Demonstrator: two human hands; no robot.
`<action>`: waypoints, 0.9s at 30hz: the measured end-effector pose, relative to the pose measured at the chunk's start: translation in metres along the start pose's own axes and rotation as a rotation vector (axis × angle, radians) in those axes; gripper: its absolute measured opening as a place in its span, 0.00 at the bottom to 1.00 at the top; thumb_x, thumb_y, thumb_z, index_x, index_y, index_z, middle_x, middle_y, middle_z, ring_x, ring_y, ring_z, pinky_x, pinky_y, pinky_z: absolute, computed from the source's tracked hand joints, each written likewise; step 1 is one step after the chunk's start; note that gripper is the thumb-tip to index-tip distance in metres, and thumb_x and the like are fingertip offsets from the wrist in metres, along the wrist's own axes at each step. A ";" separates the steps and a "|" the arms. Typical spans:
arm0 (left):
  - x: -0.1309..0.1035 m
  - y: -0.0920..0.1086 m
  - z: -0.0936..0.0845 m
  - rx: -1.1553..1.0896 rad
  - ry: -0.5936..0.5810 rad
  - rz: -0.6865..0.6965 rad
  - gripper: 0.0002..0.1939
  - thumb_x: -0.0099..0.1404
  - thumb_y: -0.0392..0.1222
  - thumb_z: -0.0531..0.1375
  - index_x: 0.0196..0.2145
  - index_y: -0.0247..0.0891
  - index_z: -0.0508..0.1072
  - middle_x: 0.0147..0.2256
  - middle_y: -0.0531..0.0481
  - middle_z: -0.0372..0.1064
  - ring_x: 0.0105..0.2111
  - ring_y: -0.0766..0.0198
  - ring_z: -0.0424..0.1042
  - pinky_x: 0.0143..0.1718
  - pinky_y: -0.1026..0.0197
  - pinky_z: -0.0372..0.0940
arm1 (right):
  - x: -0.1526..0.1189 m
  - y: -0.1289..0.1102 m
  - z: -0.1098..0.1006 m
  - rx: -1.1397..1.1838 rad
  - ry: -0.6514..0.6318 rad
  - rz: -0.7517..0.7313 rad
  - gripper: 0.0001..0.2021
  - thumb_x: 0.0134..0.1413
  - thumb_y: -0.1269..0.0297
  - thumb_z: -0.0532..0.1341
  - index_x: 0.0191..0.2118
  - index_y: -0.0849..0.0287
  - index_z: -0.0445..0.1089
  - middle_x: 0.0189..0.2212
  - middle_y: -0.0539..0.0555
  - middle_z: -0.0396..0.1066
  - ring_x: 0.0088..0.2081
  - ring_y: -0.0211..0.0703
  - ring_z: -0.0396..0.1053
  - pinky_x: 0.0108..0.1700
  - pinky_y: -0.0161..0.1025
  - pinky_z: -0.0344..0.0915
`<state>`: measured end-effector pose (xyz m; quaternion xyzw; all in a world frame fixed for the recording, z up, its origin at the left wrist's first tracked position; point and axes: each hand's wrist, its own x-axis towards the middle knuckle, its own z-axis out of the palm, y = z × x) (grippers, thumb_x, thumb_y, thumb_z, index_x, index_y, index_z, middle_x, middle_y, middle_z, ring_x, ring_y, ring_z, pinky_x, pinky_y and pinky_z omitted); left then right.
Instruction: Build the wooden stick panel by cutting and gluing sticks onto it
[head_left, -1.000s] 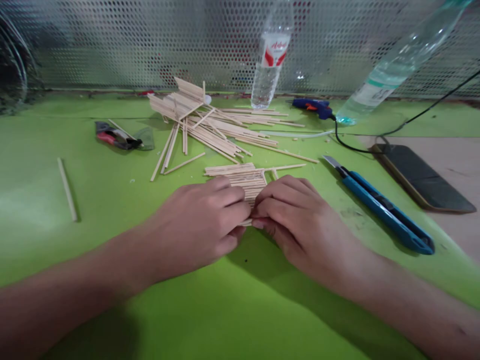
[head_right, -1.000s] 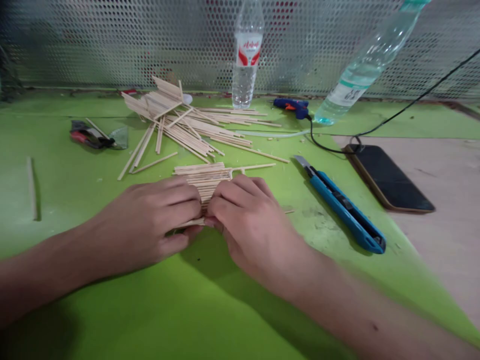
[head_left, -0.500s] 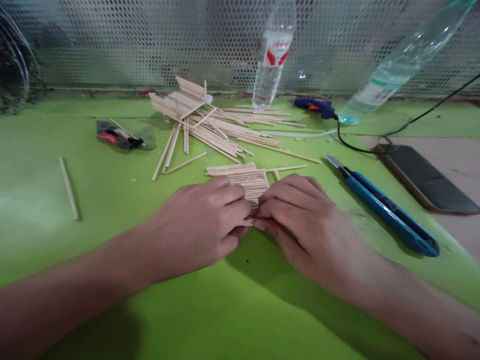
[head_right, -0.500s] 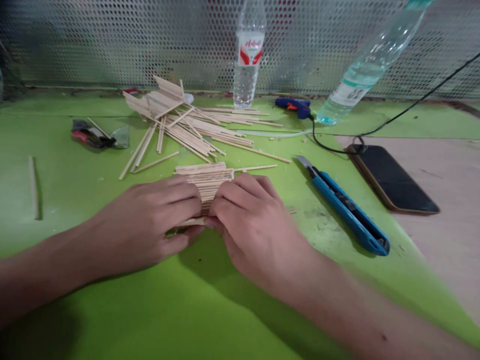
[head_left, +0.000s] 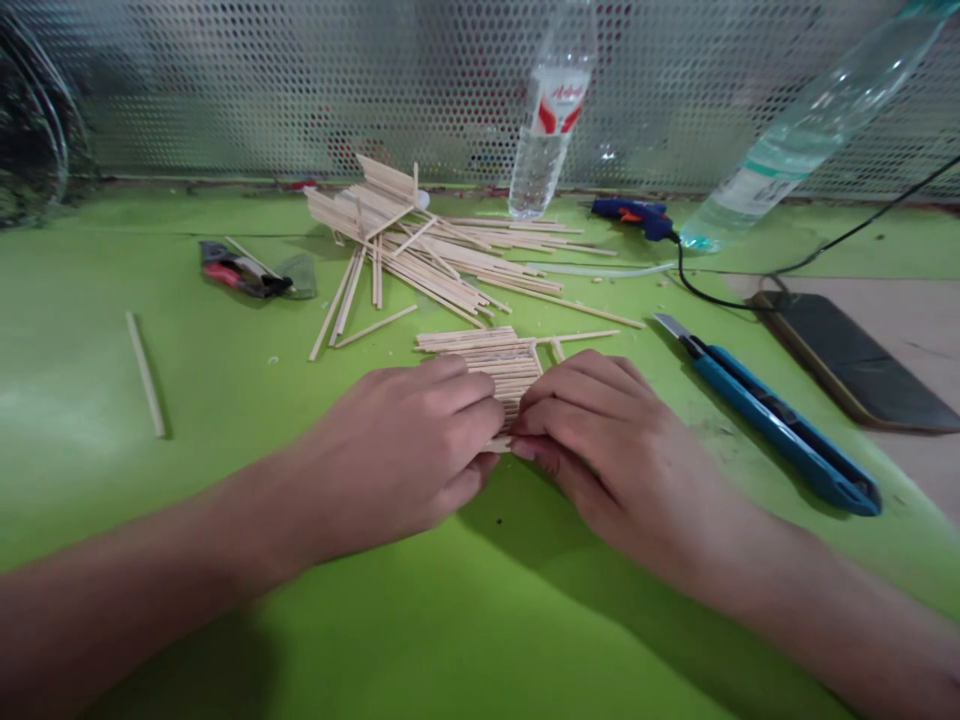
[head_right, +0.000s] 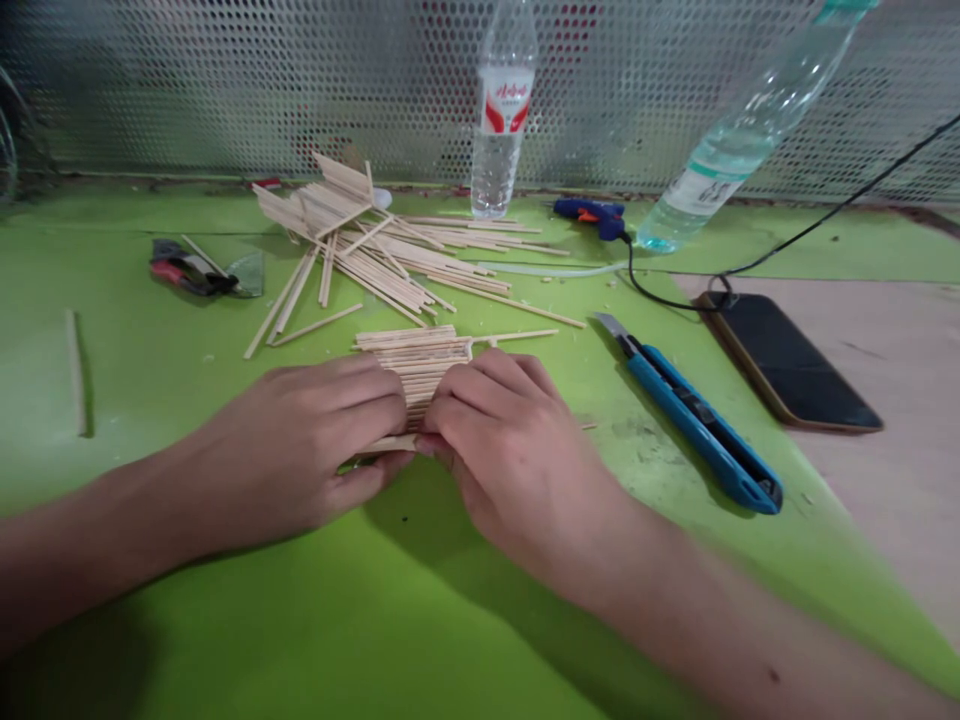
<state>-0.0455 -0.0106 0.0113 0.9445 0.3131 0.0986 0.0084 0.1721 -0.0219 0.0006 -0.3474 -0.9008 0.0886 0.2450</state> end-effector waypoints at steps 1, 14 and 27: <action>0.000 0.000 0.000 -0.001 -0.003 -0.001 0.03 0.69 0.38 0.61 0.37 0.37 0.73 0.35 0.50 0.71 0.36 0.60 0.69 0.36 0.56 0.64 | 0.000 0.000 -0.001 0.006 -0.006 0.002 0.07 0.62 0.78 0.61 0.35 0.64 0.74 0.35 0.57 0.75 0.40 0.50 0.68 0.46 0.51 0.64; 0.002 0.001 0.000 0.016 -0.007 0.002 0.05 0.69 0.37 0.60 0.34 0.35 0.74 0.32 0.50 0.71 0.31 0.63 0.68 0.31 0.59 0.66 | 0.002 0.019 -0.034 -0.012 -0.021 -0.041 0.09 0.68 0.70 0.57 0.41 0.60 0.76 0.41 0.59 0.76 0.46 0.53 0.69 0.48 0.51 0.63; -0.001 0.000 0.003 0.051 0.037 0.030 0.07 0.70 0.37 0.58 0.33 0.37 0.73 0.30 0.50 0.70 0.29 0.63 0.66 0.30 0.59 0.65 | -0.002 0.031 -0.040 0.080 -0.230 -0.031 0.10 0.61 0.78 0.60 0.37 0.59 0.76 0.34 0.54 0.74 0.40 0.48 0.68 0.43 0.44 0.63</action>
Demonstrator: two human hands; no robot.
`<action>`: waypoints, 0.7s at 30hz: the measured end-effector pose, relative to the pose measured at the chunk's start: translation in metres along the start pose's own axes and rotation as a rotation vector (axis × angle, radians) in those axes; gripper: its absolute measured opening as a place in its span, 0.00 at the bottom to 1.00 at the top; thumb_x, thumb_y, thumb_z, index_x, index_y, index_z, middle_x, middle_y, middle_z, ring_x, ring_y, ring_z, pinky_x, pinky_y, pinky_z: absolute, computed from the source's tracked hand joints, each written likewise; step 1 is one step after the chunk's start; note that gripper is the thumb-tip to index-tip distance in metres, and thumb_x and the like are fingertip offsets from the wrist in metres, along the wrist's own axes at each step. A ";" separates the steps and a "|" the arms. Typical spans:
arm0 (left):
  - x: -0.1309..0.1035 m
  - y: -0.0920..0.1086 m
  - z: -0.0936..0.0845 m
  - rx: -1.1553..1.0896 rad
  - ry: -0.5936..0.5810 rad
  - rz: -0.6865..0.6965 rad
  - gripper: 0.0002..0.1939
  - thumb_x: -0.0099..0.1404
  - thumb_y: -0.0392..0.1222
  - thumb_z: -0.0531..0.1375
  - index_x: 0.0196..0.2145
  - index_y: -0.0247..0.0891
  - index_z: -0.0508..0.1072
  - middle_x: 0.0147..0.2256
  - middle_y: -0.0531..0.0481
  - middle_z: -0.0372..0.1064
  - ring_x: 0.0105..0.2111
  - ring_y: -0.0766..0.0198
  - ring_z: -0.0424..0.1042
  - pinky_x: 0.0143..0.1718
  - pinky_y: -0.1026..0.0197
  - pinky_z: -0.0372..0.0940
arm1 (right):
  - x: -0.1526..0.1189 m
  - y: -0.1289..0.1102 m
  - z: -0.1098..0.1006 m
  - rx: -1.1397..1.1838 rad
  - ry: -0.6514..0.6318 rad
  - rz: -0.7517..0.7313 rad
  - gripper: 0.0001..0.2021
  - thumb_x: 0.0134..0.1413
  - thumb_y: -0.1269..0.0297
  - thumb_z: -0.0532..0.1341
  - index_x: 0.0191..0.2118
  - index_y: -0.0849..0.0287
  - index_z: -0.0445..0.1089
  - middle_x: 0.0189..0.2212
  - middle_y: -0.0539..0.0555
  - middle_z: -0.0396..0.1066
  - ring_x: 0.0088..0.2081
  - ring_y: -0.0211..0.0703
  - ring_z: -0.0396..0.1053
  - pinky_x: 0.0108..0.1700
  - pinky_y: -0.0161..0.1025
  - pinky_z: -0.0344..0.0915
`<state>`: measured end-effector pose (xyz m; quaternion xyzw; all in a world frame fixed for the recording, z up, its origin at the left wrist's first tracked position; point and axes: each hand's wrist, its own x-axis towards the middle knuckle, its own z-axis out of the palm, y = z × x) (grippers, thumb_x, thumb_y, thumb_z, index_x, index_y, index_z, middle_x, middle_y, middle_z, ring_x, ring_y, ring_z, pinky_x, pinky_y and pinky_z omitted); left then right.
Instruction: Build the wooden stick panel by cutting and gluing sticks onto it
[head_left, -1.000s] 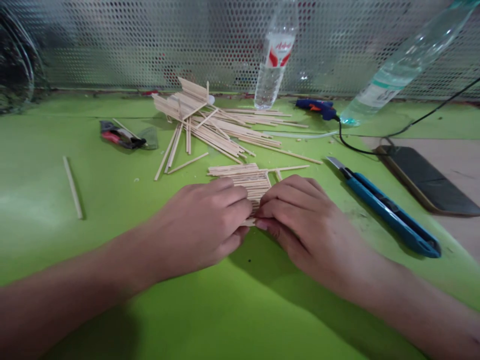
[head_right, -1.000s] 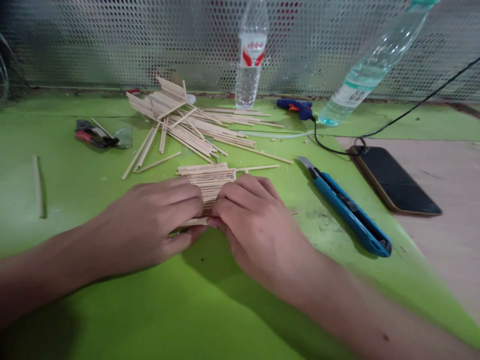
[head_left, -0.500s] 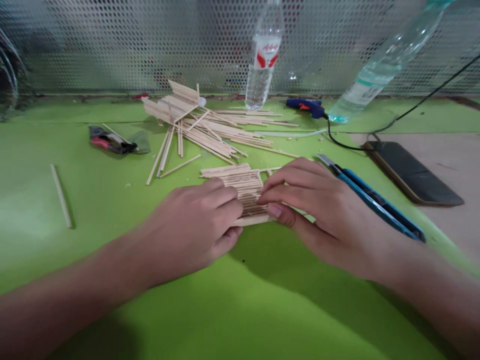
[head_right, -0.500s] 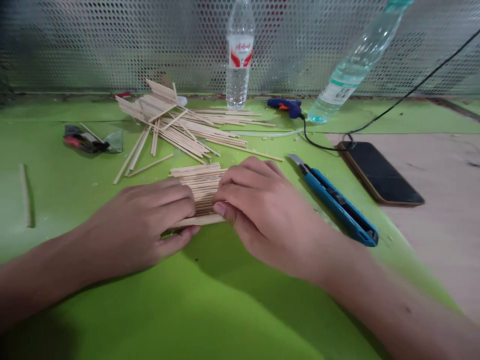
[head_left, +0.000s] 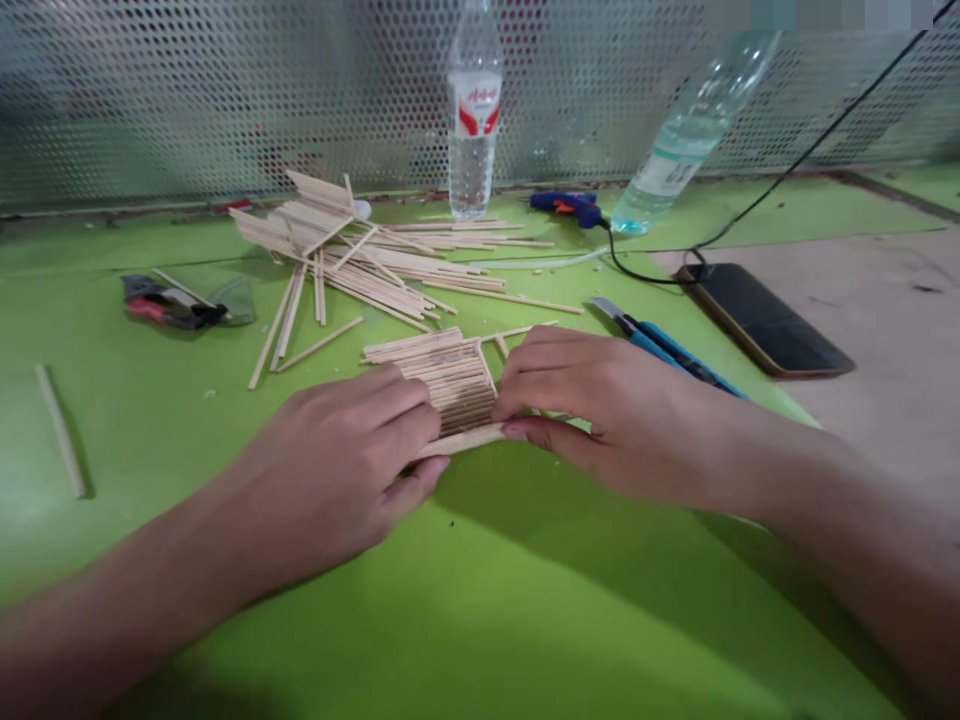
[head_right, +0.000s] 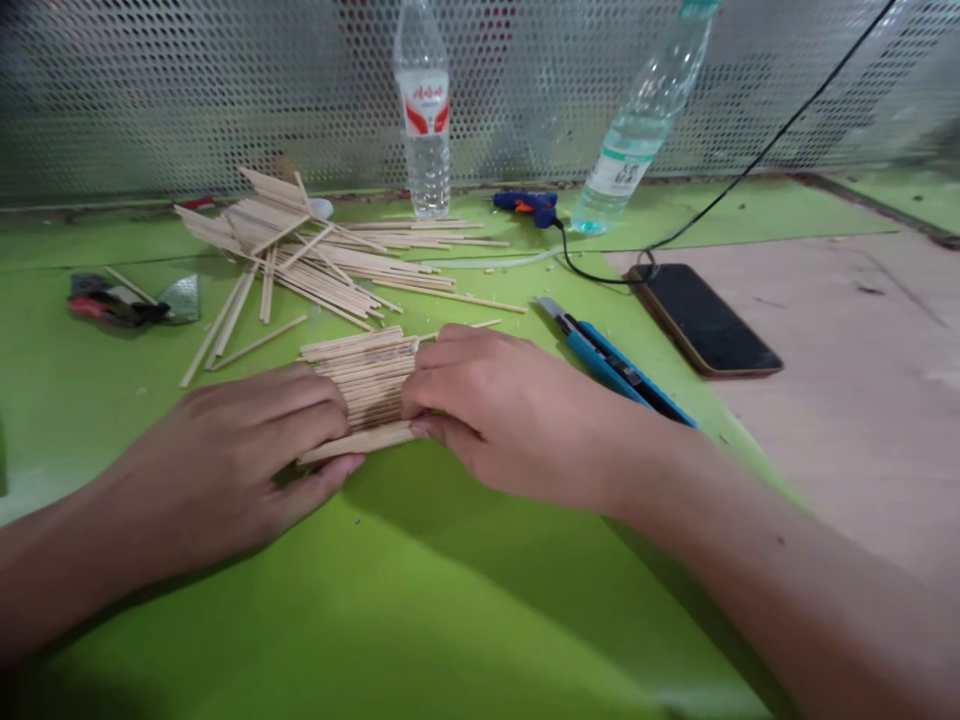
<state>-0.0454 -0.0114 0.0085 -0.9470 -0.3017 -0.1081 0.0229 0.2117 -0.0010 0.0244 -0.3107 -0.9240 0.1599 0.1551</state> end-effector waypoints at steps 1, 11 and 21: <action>0.000 0.000 0.000 -0.006 -0.002 0.000 0.07 0.70 0.37 0.58 0.33 0.37 0.73 0.30 0.50 0.70 0.29 0.63 0.66 0.30 0.58 0.65 | 0.000 0.000 0.000 -0.005 0.002 0.001 0.10 0.62 0.78 0.60 0.37 0.58 0.76 0.34 0.54 0.74 0.40 0.48 0.68 0.43 0.44 0.63; 0.000 0.000 0.000 0.010 0.016 0.018 0.09 0.71 0.37 0.57 0.33 0.37 0.73 0.30 0.50 0.70 0.28 0.63 0.66 0.30 0.59 0.64 | 0.001 -0.002 0.003 -0.022 0.005 -0.001 0.09 0.61 0.78 0.60 0.36 0.59 0.76 0.32 0.54 0.73 0.39 0.48 0.68 0.43 0.45 0.63; 0.000 0.001 -0.001 0.002 -0.007 -0.002 0.09 0.71 0.37 0.56 0.33 0.38 0.74 0.31 0.50 0.71 0.30 0.62 0.67 0.33 0.58 0.66 | 0.002 -0.004 0.003 -0.025 0.003 0.015 0.10 0.60 0.80 0.60 0.35 0.59 0.75 0.32 0.54 0.73 0.39 0.48 0.68 0.43 0.44 0.62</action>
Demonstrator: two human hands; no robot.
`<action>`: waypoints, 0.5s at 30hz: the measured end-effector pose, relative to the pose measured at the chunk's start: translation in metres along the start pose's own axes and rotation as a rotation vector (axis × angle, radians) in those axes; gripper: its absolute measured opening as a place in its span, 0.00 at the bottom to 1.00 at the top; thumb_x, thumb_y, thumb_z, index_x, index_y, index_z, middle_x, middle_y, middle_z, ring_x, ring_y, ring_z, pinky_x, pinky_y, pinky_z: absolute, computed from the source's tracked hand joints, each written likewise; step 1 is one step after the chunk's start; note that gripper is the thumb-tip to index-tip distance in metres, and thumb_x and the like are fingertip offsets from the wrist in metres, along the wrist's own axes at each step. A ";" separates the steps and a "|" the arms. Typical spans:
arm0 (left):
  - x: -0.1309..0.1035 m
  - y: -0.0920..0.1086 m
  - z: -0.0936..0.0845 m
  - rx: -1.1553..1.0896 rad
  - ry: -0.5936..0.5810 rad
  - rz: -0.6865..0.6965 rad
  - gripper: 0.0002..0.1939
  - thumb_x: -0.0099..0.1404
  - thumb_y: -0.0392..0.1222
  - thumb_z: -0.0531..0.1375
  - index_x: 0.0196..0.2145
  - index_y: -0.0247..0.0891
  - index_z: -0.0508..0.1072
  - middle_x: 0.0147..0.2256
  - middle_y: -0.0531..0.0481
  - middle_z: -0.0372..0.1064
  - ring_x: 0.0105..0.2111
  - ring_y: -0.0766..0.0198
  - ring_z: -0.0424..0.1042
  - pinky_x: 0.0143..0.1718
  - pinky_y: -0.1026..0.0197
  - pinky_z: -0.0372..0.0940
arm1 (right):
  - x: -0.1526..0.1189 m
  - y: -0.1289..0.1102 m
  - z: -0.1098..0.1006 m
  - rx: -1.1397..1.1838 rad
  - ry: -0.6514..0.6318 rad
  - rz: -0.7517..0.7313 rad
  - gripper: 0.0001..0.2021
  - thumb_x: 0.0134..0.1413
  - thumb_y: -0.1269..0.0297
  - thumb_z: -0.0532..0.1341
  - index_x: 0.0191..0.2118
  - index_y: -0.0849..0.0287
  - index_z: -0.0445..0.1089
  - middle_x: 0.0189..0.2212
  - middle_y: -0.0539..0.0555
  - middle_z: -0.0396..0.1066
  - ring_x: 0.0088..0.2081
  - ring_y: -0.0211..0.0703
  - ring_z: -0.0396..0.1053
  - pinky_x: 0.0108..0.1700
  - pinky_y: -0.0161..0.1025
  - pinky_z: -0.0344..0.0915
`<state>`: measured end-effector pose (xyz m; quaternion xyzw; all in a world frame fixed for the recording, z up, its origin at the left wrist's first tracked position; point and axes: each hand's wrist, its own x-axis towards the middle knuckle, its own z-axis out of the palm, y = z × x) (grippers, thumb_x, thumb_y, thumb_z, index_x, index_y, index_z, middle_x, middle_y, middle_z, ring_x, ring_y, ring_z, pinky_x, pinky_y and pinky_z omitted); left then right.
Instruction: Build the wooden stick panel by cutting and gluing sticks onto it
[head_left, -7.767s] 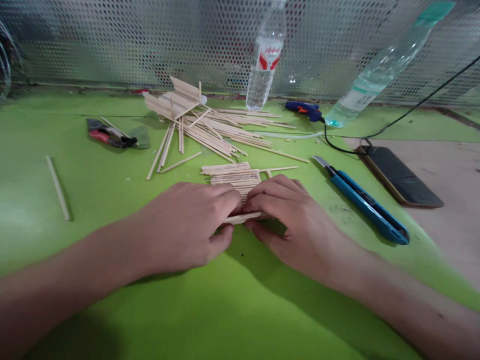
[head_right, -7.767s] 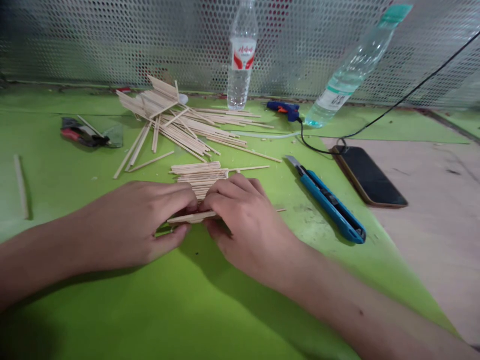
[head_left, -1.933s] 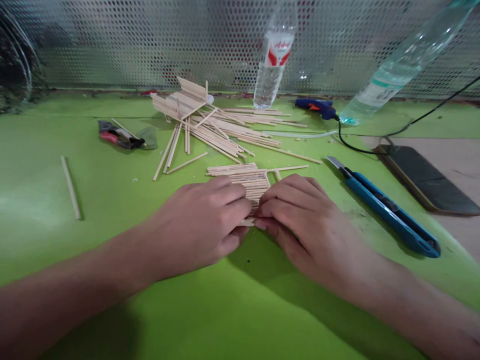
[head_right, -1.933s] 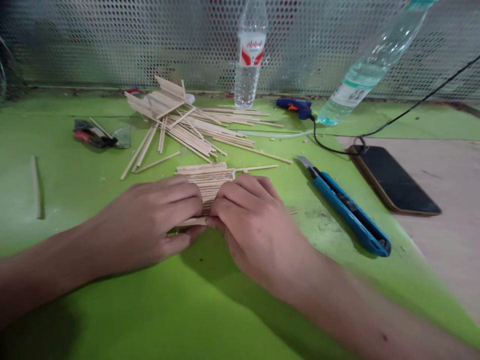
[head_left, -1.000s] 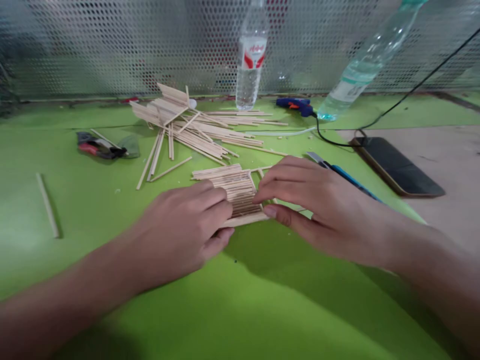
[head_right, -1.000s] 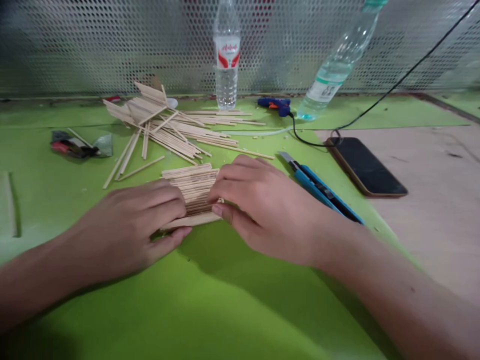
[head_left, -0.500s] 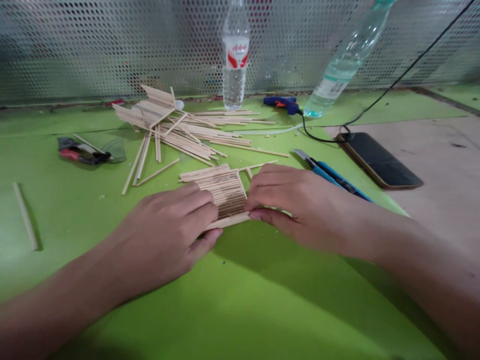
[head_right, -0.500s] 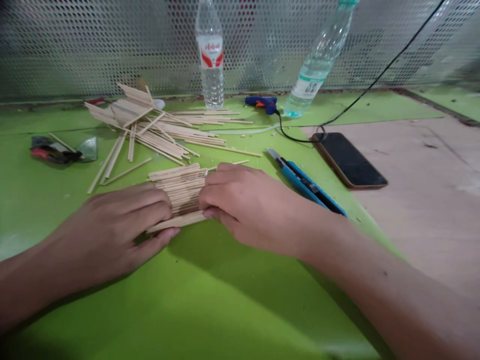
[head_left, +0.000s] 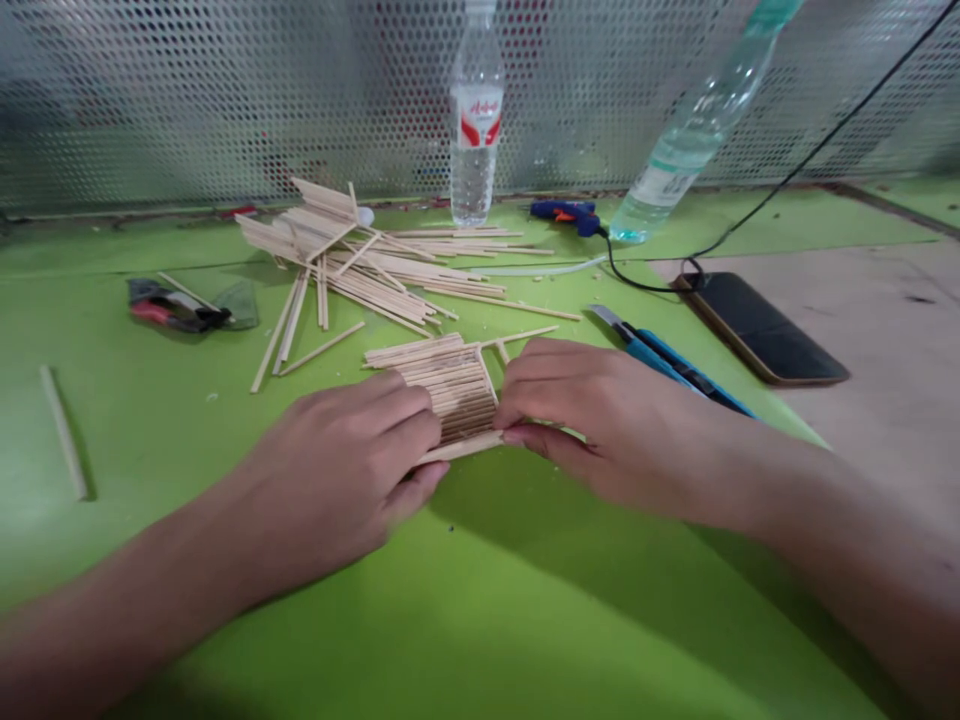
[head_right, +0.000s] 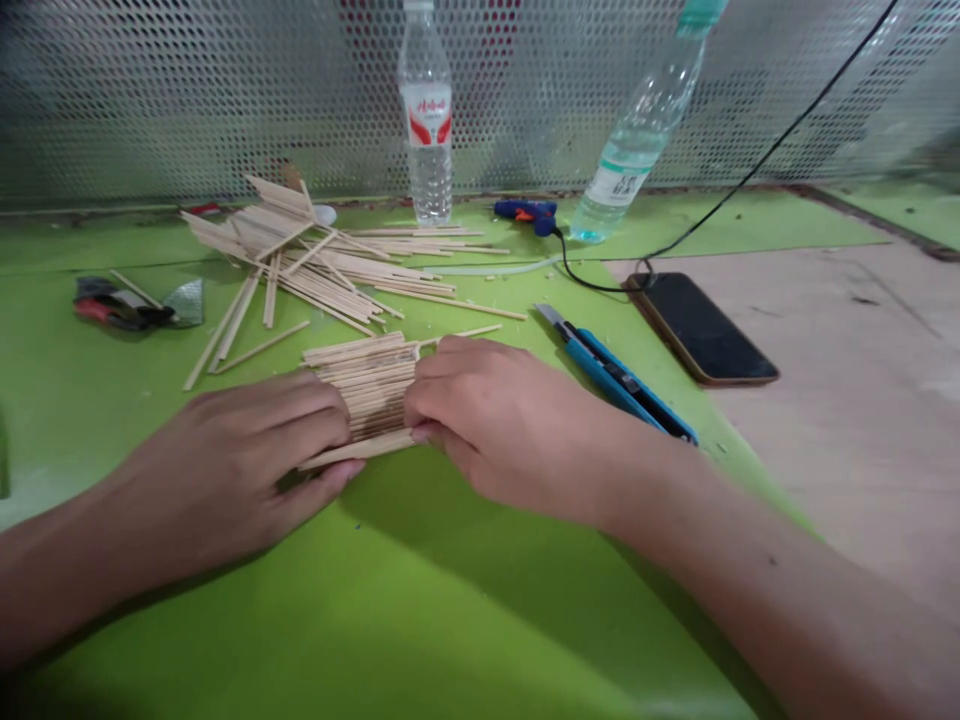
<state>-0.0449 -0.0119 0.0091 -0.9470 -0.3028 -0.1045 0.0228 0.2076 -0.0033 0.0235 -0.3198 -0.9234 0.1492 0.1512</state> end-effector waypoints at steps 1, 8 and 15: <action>0.000 0.000 0.000 -0.002 0.002 0.000 0.09 0.71 0.37 0.56 0.33 0.38 0.74 0.30 0.50 0.70 0.30 0.62 0.67 0.32 0.58 0.65 | 0.000 0.000 0.000 0.000 -0.002 0.002 0.11 0.60 0.80 0.60 0.35 0.59 0.75 0.32 0.54 0.73 0.39 0.48 0.68 0.43 0.44 0.62; 0.000 -0.001 0.001 -0.003 0.006 0.004 0.08 0.71 0.37 0.57 0.33 0.37 0.73 0.30 0.50 0.70 0.30 0.62 0.67 0.32 0.58 0.65 | 0.000 -0.002 0.000 0.002 -0.020 0.023 0.10 0.59 0.81 0.59 0.36 0.61 0.76 0.32 0.55 0.72 0.39 0.48 0.67 0.43 0.44 0.61; -0.001 0.001 -0.001 -0.032 0.015 0.010 0.09 0.72 0.36 0.56 0.33 0.37 0.73 0.30 0.51 0.71 0.31 0.62 0.68 0.34 0.57 0.64 | 0.000 -0.002 0.001 0.015 -0.021 0.036 0.09 0.61 0.79 0.59 0.34 0.61 0.74 0.32 0.55 0.72 0.39 0.48 0.67 0.42 0.44 0.61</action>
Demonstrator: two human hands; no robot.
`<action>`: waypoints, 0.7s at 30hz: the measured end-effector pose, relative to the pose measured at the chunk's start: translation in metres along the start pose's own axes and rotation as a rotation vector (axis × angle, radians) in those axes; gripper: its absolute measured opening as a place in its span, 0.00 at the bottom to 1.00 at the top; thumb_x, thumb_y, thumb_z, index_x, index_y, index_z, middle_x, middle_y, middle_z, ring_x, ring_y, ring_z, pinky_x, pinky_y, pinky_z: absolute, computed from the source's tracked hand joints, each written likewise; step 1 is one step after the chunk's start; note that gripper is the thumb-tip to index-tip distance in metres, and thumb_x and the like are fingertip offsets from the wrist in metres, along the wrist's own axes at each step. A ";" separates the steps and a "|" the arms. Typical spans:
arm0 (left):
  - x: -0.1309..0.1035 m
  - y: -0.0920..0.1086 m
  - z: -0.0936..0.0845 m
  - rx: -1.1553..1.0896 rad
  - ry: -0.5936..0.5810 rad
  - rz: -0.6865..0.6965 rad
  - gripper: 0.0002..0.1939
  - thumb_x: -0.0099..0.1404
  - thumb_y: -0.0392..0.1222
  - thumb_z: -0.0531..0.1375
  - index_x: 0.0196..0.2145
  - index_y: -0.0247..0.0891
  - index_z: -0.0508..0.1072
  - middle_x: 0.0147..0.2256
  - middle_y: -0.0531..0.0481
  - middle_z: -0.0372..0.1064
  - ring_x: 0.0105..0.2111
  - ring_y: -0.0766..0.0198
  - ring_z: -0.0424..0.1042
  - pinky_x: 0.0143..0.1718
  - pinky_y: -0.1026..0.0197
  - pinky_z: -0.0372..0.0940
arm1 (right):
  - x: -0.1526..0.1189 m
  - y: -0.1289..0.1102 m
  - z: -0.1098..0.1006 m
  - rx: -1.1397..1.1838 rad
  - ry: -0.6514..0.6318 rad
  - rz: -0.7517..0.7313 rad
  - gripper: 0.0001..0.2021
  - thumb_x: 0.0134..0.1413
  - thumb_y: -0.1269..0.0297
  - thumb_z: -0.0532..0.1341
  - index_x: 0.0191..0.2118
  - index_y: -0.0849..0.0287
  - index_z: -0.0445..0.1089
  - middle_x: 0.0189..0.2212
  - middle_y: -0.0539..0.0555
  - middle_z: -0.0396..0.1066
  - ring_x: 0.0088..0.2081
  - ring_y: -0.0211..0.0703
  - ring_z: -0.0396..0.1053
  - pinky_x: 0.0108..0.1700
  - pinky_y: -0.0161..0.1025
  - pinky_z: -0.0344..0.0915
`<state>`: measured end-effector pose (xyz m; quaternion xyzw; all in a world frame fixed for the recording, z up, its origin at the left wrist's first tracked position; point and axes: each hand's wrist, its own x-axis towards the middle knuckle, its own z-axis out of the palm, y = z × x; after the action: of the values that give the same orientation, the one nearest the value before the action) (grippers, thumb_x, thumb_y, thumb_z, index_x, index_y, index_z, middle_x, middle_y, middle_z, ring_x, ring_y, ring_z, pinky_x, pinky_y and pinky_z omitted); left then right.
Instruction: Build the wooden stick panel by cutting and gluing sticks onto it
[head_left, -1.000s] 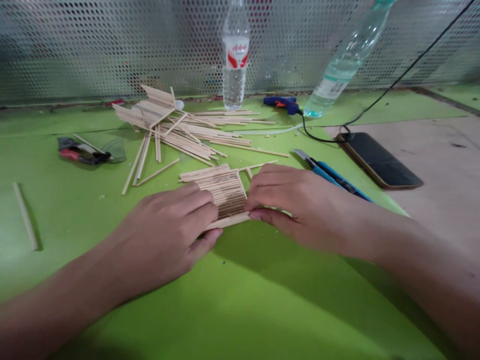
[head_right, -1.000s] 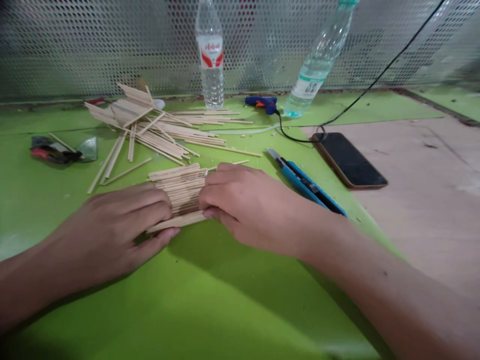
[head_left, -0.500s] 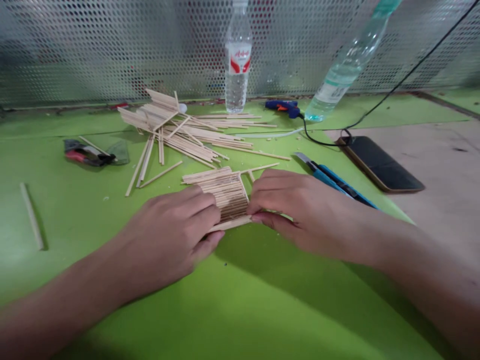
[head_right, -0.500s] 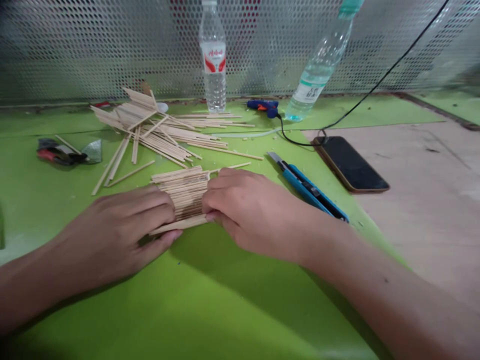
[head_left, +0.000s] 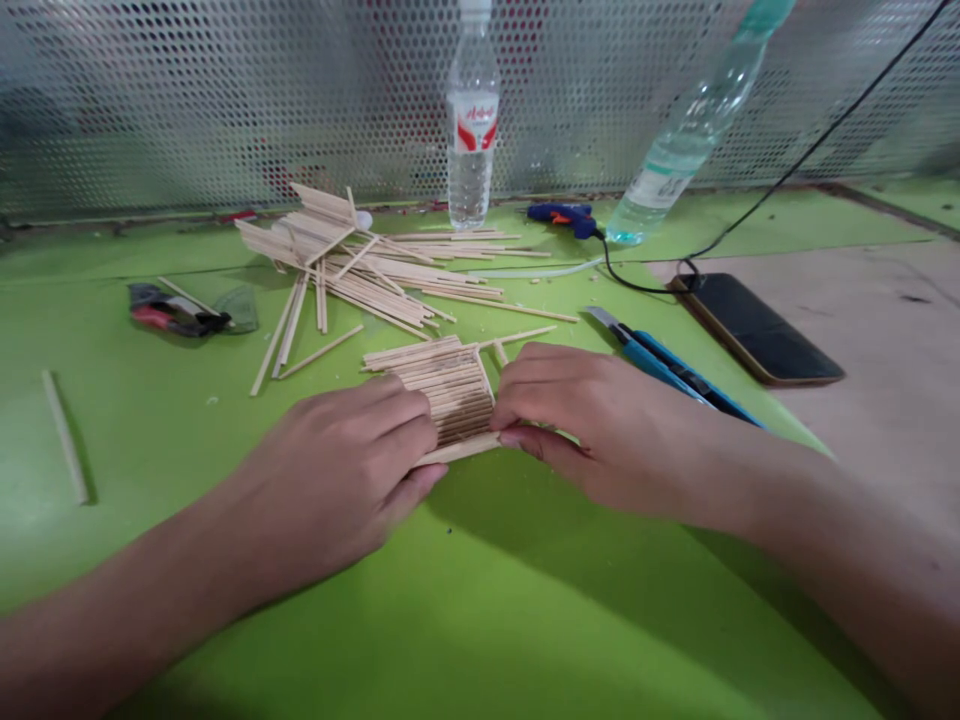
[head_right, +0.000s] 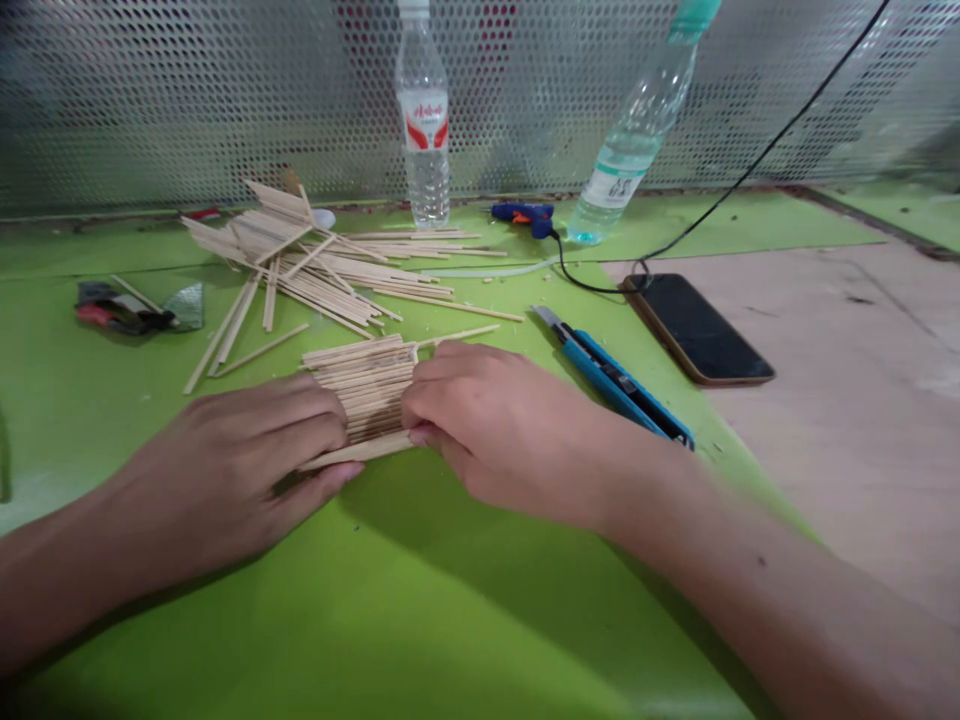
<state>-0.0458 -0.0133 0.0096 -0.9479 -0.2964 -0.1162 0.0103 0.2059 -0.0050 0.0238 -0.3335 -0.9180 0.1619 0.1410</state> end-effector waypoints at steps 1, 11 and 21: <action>0.000 0.000 0.000 -0.002 -0.004 -0.003 0.09 0.72 0.36 0.56 0.33 0.37 0.73 0.30 0.51 0.71 0.30 0.62 0.68 0.34 0.57 0.63 | 0.000 0.000 0.000 -0.001 0.001 0.000 0.09 0.61 0.79 0.59 0.34 0.61 0.74 0.32 0.55 0.72 0.39 0.48 0.67 0.42 0.44 0.61; 0.001 -0.002 0.003 0.016 0.024 0.003 0.06 0.70 0.37 0.59 0.33 0.37 0.73 0.30 0.51 0.70 0.29 0.62 0.67 0.31 0.58 0.63 | 0.000 -0.004 0.000 -0.055 -0.022 0.014 0.06 0.63 0.75 0.60 0.36 0.60 0.73 0.34 0.55 0.72 0.40 0.49 0.68 0.43 0.44 0.62; 0.002 -0.001 0.001 0.012 0.032 0.007 0.07 0.70 0.37 0.58 0.34 0.37 0.74 0.30 0.50 0.71 0.29 0.62 0.67 0.31 0.57 0.65 | -0.003 -0.001 0.002 -0.110 -0.016 -0.036 0.04 0.61 0.72 0.62 0.40 0.61 0.74 0.39 0.57 0.74 0.45 0.52 0.69 0.51 0.48 0.63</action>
<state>-0.0446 -0.0110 0.0090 -0.9469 -0.2935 -0.1295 0.0214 0.2068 -0.0082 0.0216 -0.3227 -0.9325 0.1112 0.1179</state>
